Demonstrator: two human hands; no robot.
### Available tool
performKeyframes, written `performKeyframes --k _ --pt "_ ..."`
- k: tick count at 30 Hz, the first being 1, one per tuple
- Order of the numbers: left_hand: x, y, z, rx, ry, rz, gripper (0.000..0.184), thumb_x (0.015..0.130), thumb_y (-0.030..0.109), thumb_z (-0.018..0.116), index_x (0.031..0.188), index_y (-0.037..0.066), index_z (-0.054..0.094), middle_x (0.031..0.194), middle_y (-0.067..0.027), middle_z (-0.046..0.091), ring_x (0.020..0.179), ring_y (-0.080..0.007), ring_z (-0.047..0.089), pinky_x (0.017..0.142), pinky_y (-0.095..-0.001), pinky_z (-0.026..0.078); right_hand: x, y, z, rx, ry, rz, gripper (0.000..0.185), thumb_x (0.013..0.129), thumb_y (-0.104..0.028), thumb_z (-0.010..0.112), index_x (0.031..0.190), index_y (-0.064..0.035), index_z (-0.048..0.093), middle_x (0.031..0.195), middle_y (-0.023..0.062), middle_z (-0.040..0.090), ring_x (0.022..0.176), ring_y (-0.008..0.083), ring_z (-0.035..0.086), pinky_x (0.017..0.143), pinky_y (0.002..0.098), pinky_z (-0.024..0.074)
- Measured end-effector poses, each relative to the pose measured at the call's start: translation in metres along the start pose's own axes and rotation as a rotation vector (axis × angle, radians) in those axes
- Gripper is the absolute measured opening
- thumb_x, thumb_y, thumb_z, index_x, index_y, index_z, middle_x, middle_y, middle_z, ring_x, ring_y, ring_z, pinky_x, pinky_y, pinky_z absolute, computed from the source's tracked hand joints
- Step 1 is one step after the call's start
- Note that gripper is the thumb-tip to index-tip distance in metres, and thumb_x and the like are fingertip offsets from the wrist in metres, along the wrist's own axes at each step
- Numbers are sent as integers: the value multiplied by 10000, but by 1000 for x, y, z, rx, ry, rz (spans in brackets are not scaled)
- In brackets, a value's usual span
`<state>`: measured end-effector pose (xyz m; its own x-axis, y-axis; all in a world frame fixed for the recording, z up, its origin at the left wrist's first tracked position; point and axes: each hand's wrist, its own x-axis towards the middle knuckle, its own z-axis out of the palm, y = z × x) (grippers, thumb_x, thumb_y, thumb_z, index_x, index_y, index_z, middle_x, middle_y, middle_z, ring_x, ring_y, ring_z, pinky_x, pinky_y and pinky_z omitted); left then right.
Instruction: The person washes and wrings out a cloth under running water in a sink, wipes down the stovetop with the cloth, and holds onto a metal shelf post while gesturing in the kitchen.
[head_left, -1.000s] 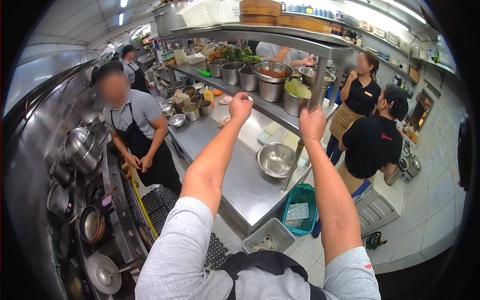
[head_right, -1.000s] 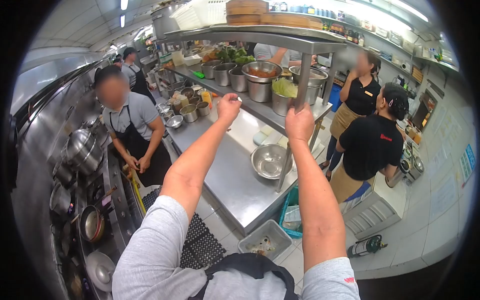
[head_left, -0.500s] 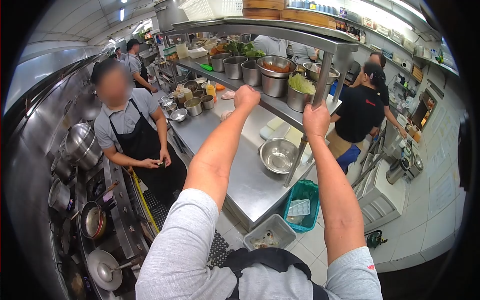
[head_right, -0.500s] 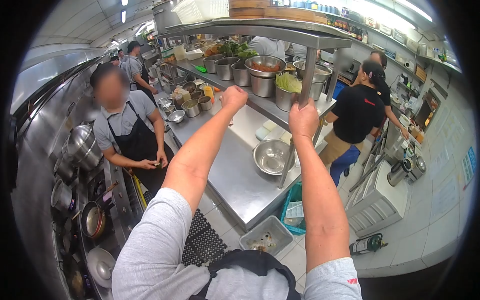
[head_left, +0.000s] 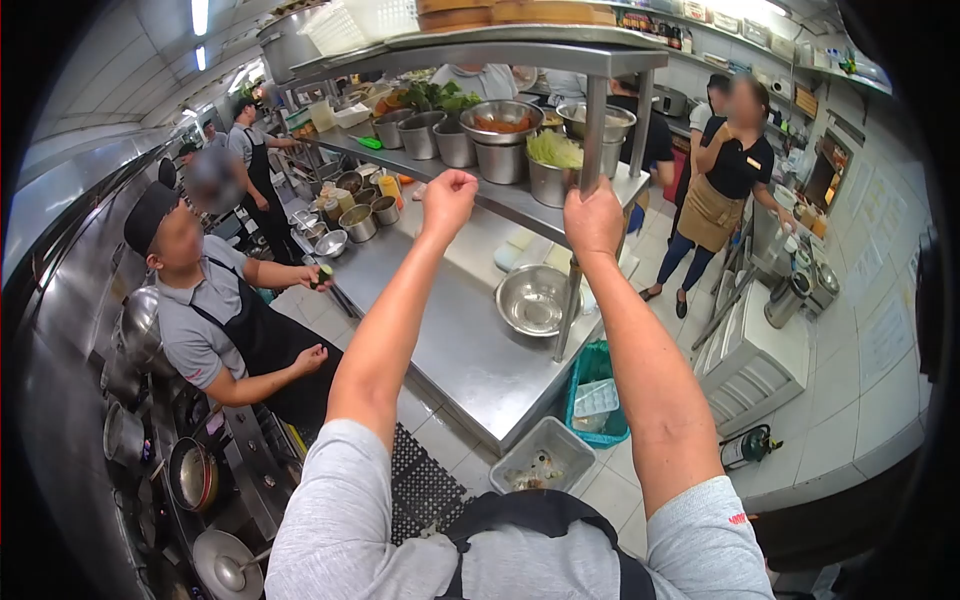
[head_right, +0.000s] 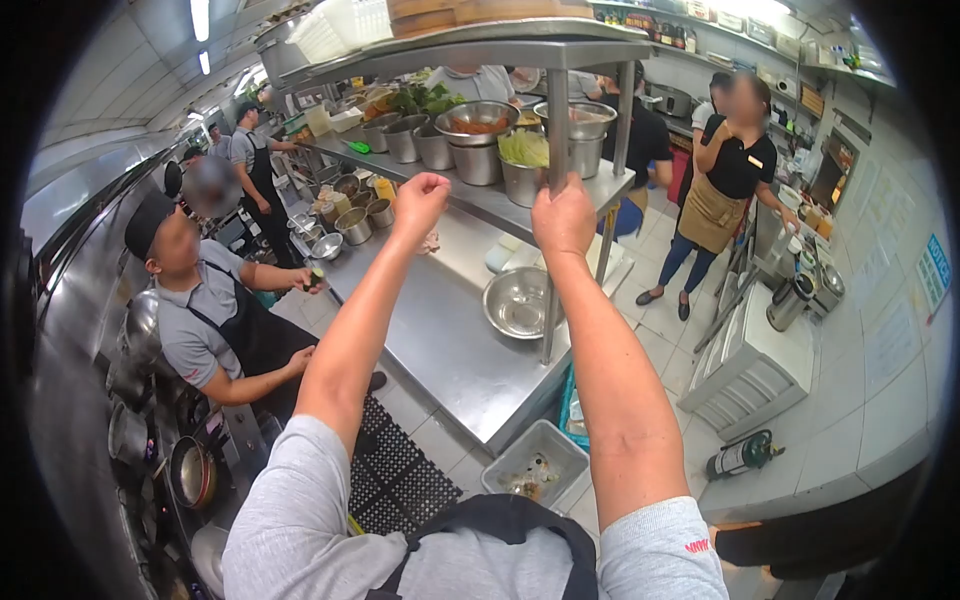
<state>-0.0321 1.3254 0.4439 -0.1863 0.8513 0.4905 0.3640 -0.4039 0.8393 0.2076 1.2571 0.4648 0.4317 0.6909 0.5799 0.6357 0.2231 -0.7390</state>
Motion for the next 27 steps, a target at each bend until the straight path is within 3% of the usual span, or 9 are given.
performKeyframes --k 6,10,11,13,15,17,18,20,27 --pt "-198 21 -1 -443 -445 -104 135 938 126 730 1039 39 712 901 11 691 769 -64 613 690 -237 507 1 3 1 16 -11 -5 246 904 -256 667 997 -30 643 962 242 715 953 459 675 840 535 523" --pt "-307 -18 22 64 -754 -53 316 903 136 756 1211 79 722 991 -67 709 798 -125 667 751 -265 549 0 3 0 33 -5 -21 239 897 -242 669 999 -27 643 960 237 717 951 453 679 843 533 525" --pt "-319 -14 24 166 -822 -79 394 902 164 766 1283 87 697 1182 -96 690 936 -155 685 815 -295 557 0 5 1 26 -10 -16 239 897 -242 669 999 -27 643 960 237 717 951 453 679 843 533 525" --pt "-334 -7 20 -104 -1023 -208 540 907 194 775 1409 91 603 1341 -104 632 1104 -160 651 871 -313 546 1 5 1 43 -28 -5 237 891 -240 673 1009 -37 648 967 228 722 959 448 681 847 528 528" --pt "-332 36 1 -656 -1394 -614 824 872 367 830 1540 69 452 1507 -134 523 1362 -225 515 1067 -422 457 -1 3 -2 38 -36 2 240 889 -239 676 1017 -38 650 978 223 725 970 442 684 853 523 531" --pt "-339 51 -14 -854 -1733 -269 1153 777 628 829 1617 40 303 1651 -188 335 1547 -319 279 1219 -526 228 -1 2 -3 38 -43 19 241 888 -237 678 1018 -36 651 982 225 724 976 438 687 859 520 533" --pt "-349 59 -14 -853 -1738 -264 1153 777 628 829 1617 40 303 1651 -188 335 1547 -319 279 1219 -526 228 -1 2 -4 35 -48 25 247 886 -237 681 1023 -34 650 987 227 724 979 438 687 861 519 535" --pt "-372 70 -11 -755 -1942 133 1359 660 803 780 1644 42 232 1724 -222 95 1602 -382 13 1237 -575 21 0 2 -4 33 -39 16 247 886 -238 682 1024 -35 651 988 225 725 979 438 687 861 518 535" --pt "-377 72 -5 -648 -2066 230 1492 556 835 800 1660 58 164 1716 -263 20 1587 -446 -22 1229 -610 35 -1 5 -3 33 -45 -2 252 892 -245 679 1028 -35 653 999 225 728 981 441 688 867 519 534"
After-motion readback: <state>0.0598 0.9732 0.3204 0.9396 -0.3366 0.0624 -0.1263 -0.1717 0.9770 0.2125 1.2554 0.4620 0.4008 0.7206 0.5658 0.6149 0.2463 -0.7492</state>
